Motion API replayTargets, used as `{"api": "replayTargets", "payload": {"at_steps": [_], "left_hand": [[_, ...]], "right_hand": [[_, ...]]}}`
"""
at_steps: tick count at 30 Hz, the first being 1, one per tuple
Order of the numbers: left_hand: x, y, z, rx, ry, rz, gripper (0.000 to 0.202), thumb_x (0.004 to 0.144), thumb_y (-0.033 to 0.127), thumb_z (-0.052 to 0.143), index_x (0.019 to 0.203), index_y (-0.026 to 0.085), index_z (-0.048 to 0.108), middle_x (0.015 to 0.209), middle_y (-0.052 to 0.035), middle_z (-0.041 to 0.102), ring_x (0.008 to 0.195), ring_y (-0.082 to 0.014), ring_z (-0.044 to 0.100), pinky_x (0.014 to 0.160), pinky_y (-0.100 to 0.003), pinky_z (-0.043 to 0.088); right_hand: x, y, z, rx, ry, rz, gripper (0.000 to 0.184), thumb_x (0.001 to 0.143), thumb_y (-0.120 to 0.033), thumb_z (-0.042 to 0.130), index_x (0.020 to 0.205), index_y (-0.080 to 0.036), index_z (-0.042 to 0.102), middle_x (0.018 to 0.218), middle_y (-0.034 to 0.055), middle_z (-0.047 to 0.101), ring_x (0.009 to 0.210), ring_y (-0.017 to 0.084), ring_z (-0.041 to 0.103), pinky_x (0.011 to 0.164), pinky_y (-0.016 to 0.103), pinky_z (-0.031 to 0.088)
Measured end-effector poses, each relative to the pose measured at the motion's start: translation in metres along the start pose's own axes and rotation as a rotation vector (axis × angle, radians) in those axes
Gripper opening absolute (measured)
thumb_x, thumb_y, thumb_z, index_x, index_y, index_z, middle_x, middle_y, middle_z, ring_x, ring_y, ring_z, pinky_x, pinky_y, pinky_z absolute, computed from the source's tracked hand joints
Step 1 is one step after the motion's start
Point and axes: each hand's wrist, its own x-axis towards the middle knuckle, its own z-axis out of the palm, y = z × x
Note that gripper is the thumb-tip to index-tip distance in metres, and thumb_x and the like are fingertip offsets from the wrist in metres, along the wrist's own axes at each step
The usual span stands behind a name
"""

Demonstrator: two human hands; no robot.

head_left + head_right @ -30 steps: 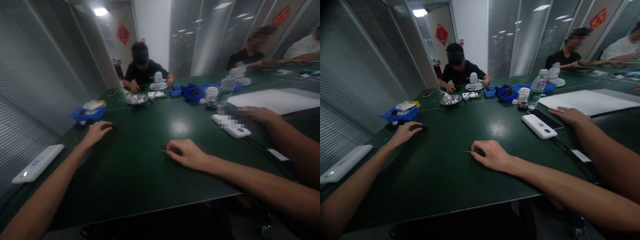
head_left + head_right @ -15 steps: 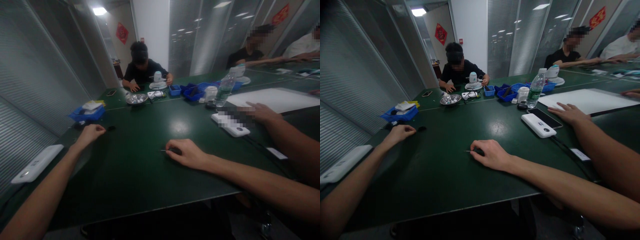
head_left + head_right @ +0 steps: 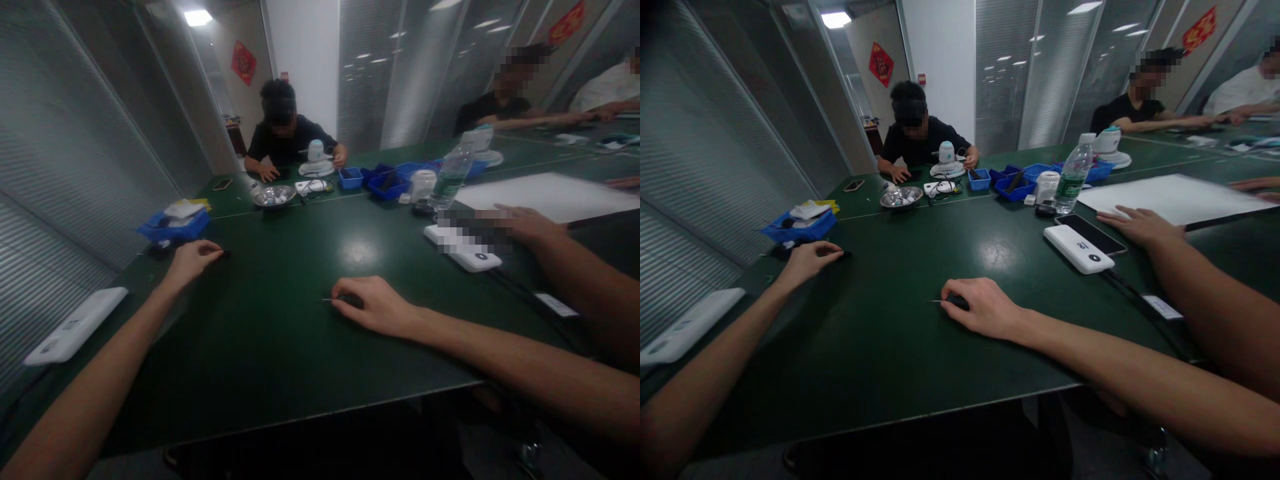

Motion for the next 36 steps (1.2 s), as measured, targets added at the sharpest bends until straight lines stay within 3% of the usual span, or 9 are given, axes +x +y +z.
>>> {"api": "replayTargets", "payload": {"at_steps": [9, 12, 15, 19, 22, 28, 32, 36], "left_hand": [[0.002, -0.001, 0.002, -0.020, -0.011, -0.049, 0.034, 0.081, 0.050, 0.071, 0.098, 0.022, 0.081, 0.101, -0.0074, 0.080, 0.089, -0.0293, 0.072, 0.080, -0.037, 0.055], [-0.001, 0.002, 0.003, 0.017, -0.024, 0.012, 0.034, 0.085, 0.049, 0.066, 0.100, 0.022, 0.080, 0.097, -0.0075, 0.079, 0.085, -0.0284, 0.072, 0.077, -0.036, 0.054], [-0.009, 0.008, 0.005, 0.117, -0.052, 0.128, 0.039, 0.091, 0.050, 0.058, 0.105, 0.020, 0.079, 0.103, -0.0102, 0.077, 0.091, -0.0309, 0.071, 0.082, -0.039, 0.053], [-0.027, 0.015, 0.011, 0.265, 0.033, 0.267, 0.045, 0.096, 0.049, 0.049, 0.111, 0.017, 0.077, 0.121, -0.0168, 0.070, 0.109, -0.0358, 0.066, 0.091, -0.044, 0.053], [-0.036, 0.014, 0.016, 0.299, 0.074, 0.324, 0.046, 0.099, 0.044, 0.043, 0.119, 0.017, 0.075, 0.121, -0.0185, 0.066, 0.107, -0.0347, 0.064, 0.092, -0.045, 0.053], [-0.033, 0.003, 0.023, 0.380, 0.091, 0.388, 0.045, 0.103, 0.035, 0.037, 0.128, 0.014, 0.068, 0.120, -0.0192, 0.067, 0.106, -0.0335, 0.065, 0.091, -0.044, 0.053], [-0.031, 0.002, 0.023, 0.393, 0.111, 0.394, 0.040, 0.104, 0.033, 0.038, 0.121, 0.013, 0.067, 0.120, -0.0185, 0.068, 0.109, -0.0318, 0.065, 0.094, -0.043, 0.052], [-0.031, 0.011, 0.018, 0.423, 0.107, 0.347, 0.038, 0.104, 0.038, 0.041, 0.115, 0.015, 0.069, 0.116, -0.0166, 0.070, 0.106, -0.0318, 0.065, 0.085, -0.042, 0.053]], "right_hand": [[0.000, 0.000, 0.001, -0.022, 0.002, -0.001, 0.017, 0.101, -0.035, 0.059, 0.108, -0.021, 0.066, 0.092, 0.0019, 0.071, 0.072, 0.014, 0.062, 0.067, 0.027, 0.042], [0.000, -0.001, 0.001, -0.023, -0.003, 0.008, 0.016, 0.100, -0.034, 0.060, 0.109, -0.021, 0.066, 0.091, 0.0012, 0.071, 0.071, 0.014, 0.061, 0.067, 0.027, 0.041], [0.000, -0.001, -0.001, -0.018, -0.008, 0.016, 0.016, 0.100, -0.034, 0.060, 0.108, -0.021, 0.066, 0.093, 0.0015, 0.071, 0.072, 0.014, 0.062, 0.067, 0.027, 0.042], [0.002, -0.003, -0.002, -0.009, -0.013, 0.016, 0.016, 0.101, -0.034, 0.060, 0.109, -0.022, 0.066, 0.095, 0.0019, 0.072, 0.074, 0.015, 0.063, 0.068, 0.027, 0.043], [0.006, -0.004, -0.002, -0.017, -0.023, 0.021, 0.016, 0.101, -0.033, 0.060, 0.109, -0.021, 0.066, 0.094, 0.0021, 0.072, 0.074, 0.015, 0.064, 0.067, 0.027, 0.043], [0.016, -0.005, -0.001, -0.052, -0.054, 0.022, 0.016, 0.101, -0.033, 0.060, 0.109, -0.020, 0.066, 0.092, 0.0023, 0.071, 0.072, 0.014, 0.062, 0.066, 0.027, 0.041], [0.019, -0.005, -0.001, -0.072, -0.063, -0.002, 0.017, 0.101, -0.032, 0.059, 0.110, -0.019, 0.067, 0.093, 0.0032, 0.072, 0.071, 0.014, 0.061, 0.065, 0.026, 0.040], [0.020, -0.005, 0.000, -0.067, -0.061, -0.016, 0.018, 0.102, -0.033, 0.059, 0.110, -0.019, 0.067, 0.093, 0.0031, 0.071, 0.069, 0.013, 0.060, 0.064, 0.026, 0.039]]}}
